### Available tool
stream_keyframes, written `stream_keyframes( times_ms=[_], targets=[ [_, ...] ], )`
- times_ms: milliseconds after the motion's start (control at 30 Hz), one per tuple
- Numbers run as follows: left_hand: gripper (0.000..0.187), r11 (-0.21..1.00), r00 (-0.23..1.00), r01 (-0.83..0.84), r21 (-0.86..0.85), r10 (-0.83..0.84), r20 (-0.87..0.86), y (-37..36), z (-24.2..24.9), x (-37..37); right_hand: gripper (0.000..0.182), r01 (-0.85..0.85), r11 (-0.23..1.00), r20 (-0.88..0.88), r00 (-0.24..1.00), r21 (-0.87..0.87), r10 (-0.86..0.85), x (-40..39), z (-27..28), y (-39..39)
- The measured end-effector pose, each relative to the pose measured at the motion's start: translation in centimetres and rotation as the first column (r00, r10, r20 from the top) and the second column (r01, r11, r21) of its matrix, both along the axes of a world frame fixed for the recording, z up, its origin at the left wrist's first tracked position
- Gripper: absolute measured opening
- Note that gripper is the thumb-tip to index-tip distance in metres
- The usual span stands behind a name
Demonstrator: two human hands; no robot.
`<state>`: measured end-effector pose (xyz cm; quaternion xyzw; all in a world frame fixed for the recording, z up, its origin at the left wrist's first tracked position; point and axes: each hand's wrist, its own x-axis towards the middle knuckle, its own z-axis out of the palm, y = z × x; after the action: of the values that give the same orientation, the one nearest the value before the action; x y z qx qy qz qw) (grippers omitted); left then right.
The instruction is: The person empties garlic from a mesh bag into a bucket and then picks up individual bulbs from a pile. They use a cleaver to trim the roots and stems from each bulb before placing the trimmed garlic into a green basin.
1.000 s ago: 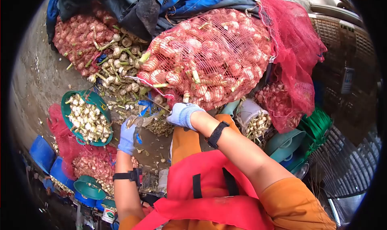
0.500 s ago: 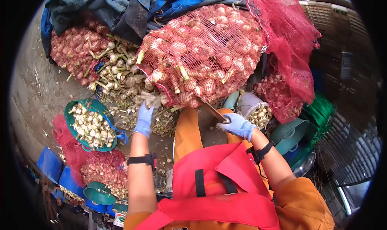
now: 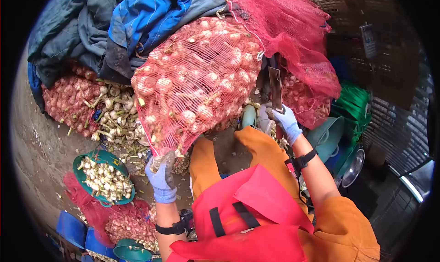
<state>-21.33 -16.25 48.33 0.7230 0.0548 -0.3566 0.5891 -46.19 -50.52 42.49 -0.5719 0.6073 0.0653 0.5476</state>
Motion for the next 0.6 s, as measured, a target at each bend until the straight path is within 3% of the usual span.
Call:
stream_keyframes(
  times_ms=[67,133,167,233,267,300,367,433,467,500,533,567,600],
  targets=[
    [0.018,0.997,0.994,0.07,0.044,-0.074,0.082,2.0,-3.4,-0.2,0.042,-0.077,0.993,0.036,0.996,-0.092,0.08,0.1,-1.2,-2.0],
    [0.015,0.988,0.988,-0.043,0.149,0.065,-0.141,2.6,-6.1,-0.2,0.044,-0.148,0.948,0.045,0.985,-0.281,0.168,2.0,-2.0,-4.8],
    [0.015,0.989,0.99,-0.024,0.149,0.044,-0.134,1.9,-6.6,0.2,0.045,-0.141,0.926,0.08,0.98,-0.351,0.18,2.8,-3.0,-6.6],
    [0.014,0.972,0.973,-0.126,0.198,0.159,-0.166,0.5,-7.1,0.9,0.047,-0.011,0.933,0.204,0.975,-0.36,0.09,4.7,-5.2,-10.5],
    [0.014,0.934,0.939,-0.257,0.249,0.303,-0.164,0.8,-8.3,1.0,0.043,0.052,0.965,0.268,0.963,-0.256,0.02,6.4,-5.9,-12.2],
    [0.015,0.922,0.923,-0.345,0.173,0.367,-0.114,-0.8,-7.6,1.6,0.04,0.11,0.983,0.326,0.943,-0.144,-0.058,7.8,-7.0,-14.1],
    [0.019,0.811,0.863,-0.505,0.296,0.482,0.151,-1.4,-6.8,3.8,0.03,-0.114,0.989,0.354,0.932,0.092,0.074,9.4,-11.9,-19.1],
    [0.028,0.76,0.806,-0.557,0.335,0.399,0.437,-5.5,-4.8,5.5,0.05,-0.312,0.942,0.262,0.926,0.124,0.272,12.2,-14.6,-24.1],
    [0.038,0.819,0.806,-0.471,0.326,0.251,0.535,-9.4,-3.1,5.3,0.042,-0.335,0.935,0.192,0.916,-0.116,0.353,13.2,-15.6,-27.1],
    [0.043,0.888,0.848,-0.402,0.225,0.268,0.457,-11.3,-3.6,5.9,0.038,-0.353,0.871,0.095,0.909,-0.341,0.406,13.8,-16.2,-30.2],
    [0.042,0.929,0.874,-0.272,0.249,0.13,0.468,-15.1,-3.9,5.9,0.039,-0.385,0.511,-0.125,0.874,-0.769,0.47,14.2,-15.9,-33.7],
    [0.04,0.953,0.883,-0.14,0.27,-0.004,0.469,-19.8,-4.7,5.4,0.04,-0.546,0.409,-0.369,0.821,-0.731,0.437,14.5,-12.7,-37.5],
    [0.038,0.983,0.93,-0.008,0.184,-0.06,0.363,-24.1,-6.2,4.6,0.044,-0.57,0.439,-0.408,0.815,-0.695,0.411,14.1,-11.8,-41.9]
  ],
)
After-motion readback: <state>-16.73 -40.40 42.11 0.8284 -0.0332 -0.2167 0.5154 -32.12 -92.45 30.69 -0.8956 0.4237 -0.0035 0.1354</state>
